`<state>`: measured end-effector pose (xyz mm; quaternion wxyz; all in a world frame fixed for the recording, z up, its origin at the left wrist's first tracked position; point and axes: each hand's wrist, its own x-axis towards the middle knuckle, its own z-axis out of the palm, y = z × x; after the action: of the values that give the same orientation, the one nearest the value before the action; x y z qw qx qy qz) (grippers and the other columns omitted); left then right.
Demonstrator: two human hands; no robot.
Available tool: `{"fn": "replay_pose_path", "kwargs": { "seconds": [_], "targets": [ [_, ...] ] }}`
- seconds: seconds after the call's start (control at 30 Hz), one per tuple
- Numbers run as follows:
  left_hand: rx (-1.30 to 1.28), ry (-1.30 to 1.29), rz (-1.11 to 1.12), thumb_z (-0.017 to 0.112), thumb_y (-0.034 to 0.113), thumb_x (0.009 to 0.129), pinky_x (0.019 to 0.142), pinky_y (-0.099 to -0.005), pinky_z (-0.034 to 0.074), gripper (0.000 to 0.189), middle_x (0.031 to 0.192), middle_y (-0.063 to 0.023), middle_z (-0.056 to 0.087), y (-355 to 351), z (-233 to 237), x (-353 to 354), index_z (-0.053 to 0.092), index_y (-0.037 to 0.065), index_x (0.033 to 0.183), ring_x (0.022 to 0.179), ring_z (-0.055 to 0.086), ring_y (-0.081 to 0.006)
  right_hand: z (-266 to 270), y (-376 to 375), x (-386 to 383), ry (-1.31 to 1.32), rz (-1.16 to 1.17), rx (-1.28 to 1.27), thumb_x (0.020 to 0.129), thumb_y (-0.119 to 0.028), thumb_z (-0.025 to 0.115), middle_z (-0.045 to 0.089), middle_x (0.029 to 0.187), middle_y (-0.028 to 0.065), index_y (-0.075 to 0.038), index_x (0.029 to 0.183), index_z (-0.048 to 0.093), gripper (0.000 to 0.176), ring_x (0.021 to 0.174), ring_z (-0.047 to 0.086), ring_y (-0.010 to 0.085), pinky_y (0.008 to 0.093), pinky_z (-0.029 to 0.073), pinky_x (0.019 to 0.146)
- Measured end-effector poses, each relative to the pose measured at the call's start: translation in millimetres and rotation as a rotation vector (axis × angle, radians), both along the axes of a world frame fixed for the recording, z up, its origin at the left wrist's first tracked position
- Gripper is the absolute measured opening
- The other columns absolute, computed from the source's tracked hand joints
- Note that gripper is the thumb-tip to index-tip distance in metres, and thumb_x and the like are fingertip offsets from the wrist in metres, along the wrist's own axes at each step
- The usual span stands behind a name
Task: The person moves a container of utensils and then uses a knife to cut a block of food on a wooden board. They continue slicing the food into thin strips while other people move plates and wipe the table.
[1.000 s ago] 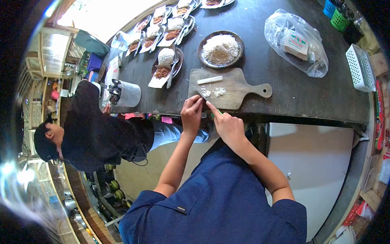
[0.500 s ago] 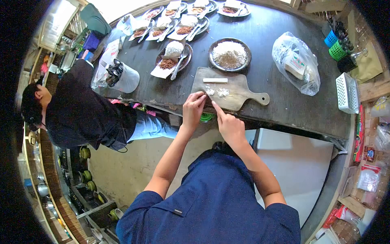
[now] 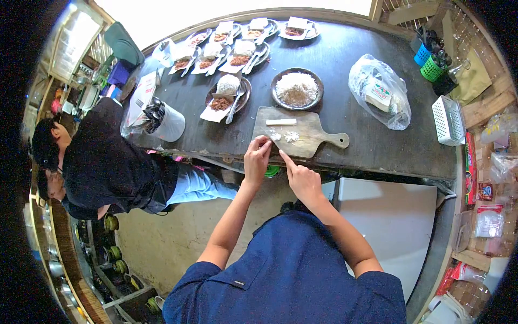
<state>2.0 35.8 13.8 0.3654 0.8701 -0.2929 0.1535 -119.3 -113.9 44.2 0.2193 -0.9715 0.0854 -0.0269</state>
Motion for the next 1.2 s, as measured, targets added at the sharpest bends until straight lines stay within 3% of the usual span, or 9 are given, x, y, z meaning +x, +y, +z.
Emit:
{"fn": "replay_pose_path", "kwargs": {
  "seconds": [0.13, 0.2, 0.23, 0.37, 0.6, 0.67, 0.9, 1.07, 1.2],
  "targets": [
    [0.037, -0.033, -0.005, 0.073, 0.003, 0.091, 0.087, -0.0413, 0.058, 0.017, 0.111, -0.0094, 0.071, 1, 4, 2, 0.077, -0.002, 0.107, 0.100, 0.070, -0.0311, -5, -2, 10, -0.048, 0.003, 0.086, 0.108, -0.027, 0.053, 0.072, 0.077, 0.0181, -0.039, 0.159, 0.048, 0.053, 0.068, 0.073, 0.0389, 0.0533, 0.060, 0.062],
    [0.042, -0.008, -0.033, 0.072, 0.003, 0.092, 0.090, -0.0428, 0.056, 0.018, 0.113, -0.0115, 0.071, 4, 1, 6, 0.076, -0.003, 0.108, 0.105, 0.068, -0.0322, -1, -4, 11, -0.066, 0.004, 0.103, 0.108, -0.026, 0.054, 0.073, 0.077, 0.0180, -0.039, 0.159, 0.048, 0.053, 0.067, 0.073, 0.0390, 0.0537, 0.059, 0.062],
    [0.021, -0.013, -0.046, 0.071, 0.003, 0.092, 0.090, -0.0430, 0.056, 0.017, 0.114, -0.0112, 0.071, 5, -1, 7, 0.076, -0.003, 0.108, 0.105, 0.068, -0.0322, -1, -4, 6, -0.067, 0.021, 0.046, 0.109, -0.027, 0.053, 0.073, 0.073, 0.0170, -0.040, 0.160, 0.047, 0.053, 0.063, 0.074, 0.0349, 0.0501, 0.060, 0.055],
    [0.001, -0.019, -0.055, 0.071, 0.003, 0.093, 0.091, -0.0431, 0.056, 0.016, 0.114, -0.0115, 0.070, 5, -1, 8, 0.075, -0.003, 0.108, 0.106, 0.067, -0.0320, -1, 1, -4, 0.027, 0.013, -0.007, 0.109, -0.027, 0.053, 0.072, 0.072, 0.0153, -0.039, 0.160, 0.046, 0.053, 0.063, 0.074, 0.0337, 0.0492, 0.060, 0.055],
    [0.099, -0.046, -0.077, 0.069, 0.002, 0.094, 0.092, -0.0435, 0.056, 0.018, 0.117, -0.0150, 0.067, 4, -1, 5, 0.074, -0.004, 0.111, 0.111, 0.064, -0.0332, -1, 2, 4, -0.085, -0.003, -0.018, 0.108, -0.026, 0.055, 0.072, 0.072, 0.0133, -0.040, 0.162, 0.044, 0.057, 0.061, 0.073, 0.0330, 0.0486, 0.060, 0.055],
    [0.098, -0.037, -0.084, 0.068, 0.002, 0.095, 0.092, -0.0437, 0.056, 0.018, 0.116, -0.0143, 0.068, 7, 1, 5, 0.074, -0.005, 0.111, 0.110, 0.065, -0.0334, 11, 4, -5, 0.019, 0.008, -0.006, 0.108, -0.026, 0.054, 0.072, 0.072, 0.0132, -0.040, 0.161, 0.045, 0.056, 0.061, 0.073, 0.0333, 0.0487, 0.060, 0.055],
    [0.090, -0.022, -0.080, 0.069, 0.002, 0.094, 0.091, -0.0440, 0.057, 0.019, 0.116, -0.0120, 0.070, 6, 4, 6, 0.075, -0.004, 0.111, 0.108, 0.067, -0.0327, -11, 2, 6, -0.088, 0.000, -0.001, 0.108, -0.026, 0.055, 0.071, 0.070, 0.0132, -0.041, 0.162, 0.042, 0.058, 0.059, 0.072, 0.0332, 0.0488, 0.059, 0.053],
    [0.073, -0.023, -0.081, 0.070, 0.003, 0.094, 0.091, -0.0424, 0.057, 0.017, 0.115, -0.0106, 0.070, 8, 5, 7, 0.076, -0.003, 0.109, 0.109, 0.068, -0.0312, 12, 4, -3, 0.025, -0.002, 0.028, 0.107, -0.025, 0.056, 0.070, 0.071, 0.0146, -0.040, 0.161, 0.045, 0.057, 0.060, 0.071, 0.0342, 0.0500, 0.059, 0.055],
    [0.051, -0.017, -0.063, 0.073, 0.004, 0.094, 0.089, -0.0422, 0.057, 0.016, 0.113, -0.0114, 0.073, 4, 5, 5, 0.078, -0.003, 0.107, 0.105, 0.070, -0.0316, -5, 3, 3, 0.010, -0.004, -0.007, 0.108, -0.027, 0.055, 0.073, 0.073, 0.0138, -0.041, 0.162, 0.043, 0.057, 0.060, 0.073, 0.0334, 0.0484, 0.060, 0.054]
  ]
}}
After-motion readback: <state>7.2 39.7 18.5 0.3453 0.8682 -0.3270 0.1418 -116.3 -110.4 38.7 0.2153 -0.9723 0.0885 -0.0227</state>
